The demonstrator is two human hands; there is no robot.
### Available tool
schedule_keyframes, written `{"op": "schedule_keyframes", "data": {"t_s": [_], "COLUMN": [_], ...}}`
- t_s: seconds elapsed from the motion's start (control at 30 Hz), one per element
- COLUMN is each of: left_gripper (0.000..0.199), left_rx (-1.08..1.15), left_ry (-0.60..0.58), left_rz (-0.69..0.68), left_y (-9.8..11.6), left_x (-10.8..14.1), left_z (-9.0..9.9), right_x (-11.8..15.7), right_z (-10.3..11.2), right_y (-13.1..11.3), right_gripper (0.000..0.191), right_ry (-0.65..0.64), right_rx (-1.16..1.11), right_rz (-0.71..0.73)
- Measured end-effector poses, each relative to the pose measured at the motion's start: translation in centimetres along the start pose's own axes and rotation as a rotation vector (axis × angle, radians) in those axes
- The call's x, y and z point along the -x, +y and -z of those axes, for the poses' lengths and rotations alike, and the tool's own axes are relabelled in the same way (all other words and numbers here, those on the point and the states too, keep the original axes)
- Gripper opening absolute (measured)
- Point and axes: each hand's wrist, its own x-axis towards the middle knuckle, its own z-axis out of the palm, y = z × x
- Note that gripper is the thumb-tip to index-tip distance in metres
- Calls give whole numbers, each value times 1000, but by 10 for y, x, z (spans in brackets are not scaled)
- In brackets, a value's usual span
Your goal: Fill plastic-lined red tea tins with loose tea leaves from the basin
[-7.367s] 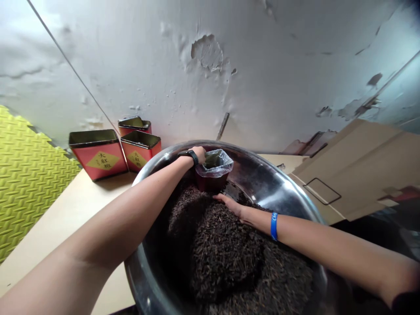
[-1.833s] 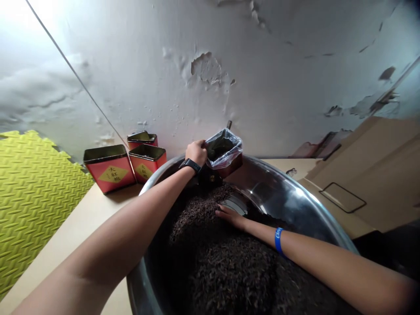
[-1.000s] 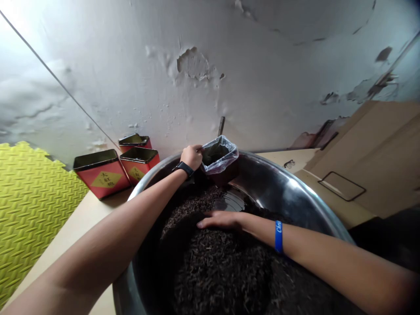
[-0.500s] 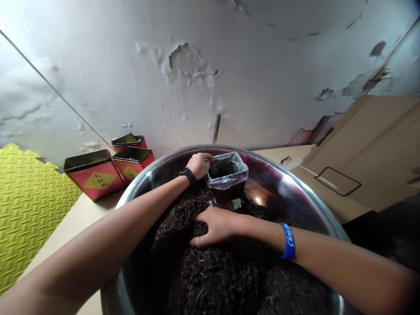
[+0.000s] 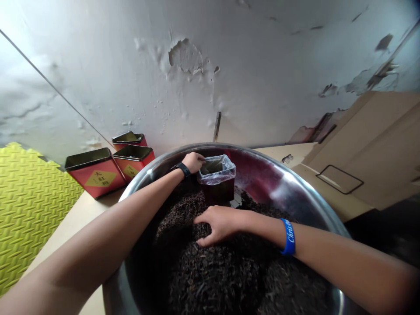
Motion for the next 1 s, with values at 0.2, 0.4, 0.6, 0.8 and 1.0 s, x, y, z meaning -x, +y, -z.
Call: {"op": "schedule_keyframes", "data": {"t_s": [0.2,0.4,0.6,0.8,1.0], "left_gripper": [32,40,47,42,40], "left_rx": [16,168,279,270,320], "left_ry": [-95,-263,-430,-502,-537], "left_rz": [-150,-265,-306,-373,-413], "left_y": [2,14,20,29,29], "left_x": [3,11,15,17,17], "left_z": [14,13,14,19,18], "right_x": [0,1,7,22,33], "right_z": [2,4,15,34,53], "right_y": [-2,-1,-8,-18,3], "right_gripper": [50,43,39,37,40], "right_ry": [9,43,135,324,546], "right_rx": [37,32,-46,-77,-30], "right_rz": [8,74,104,153,17]}}
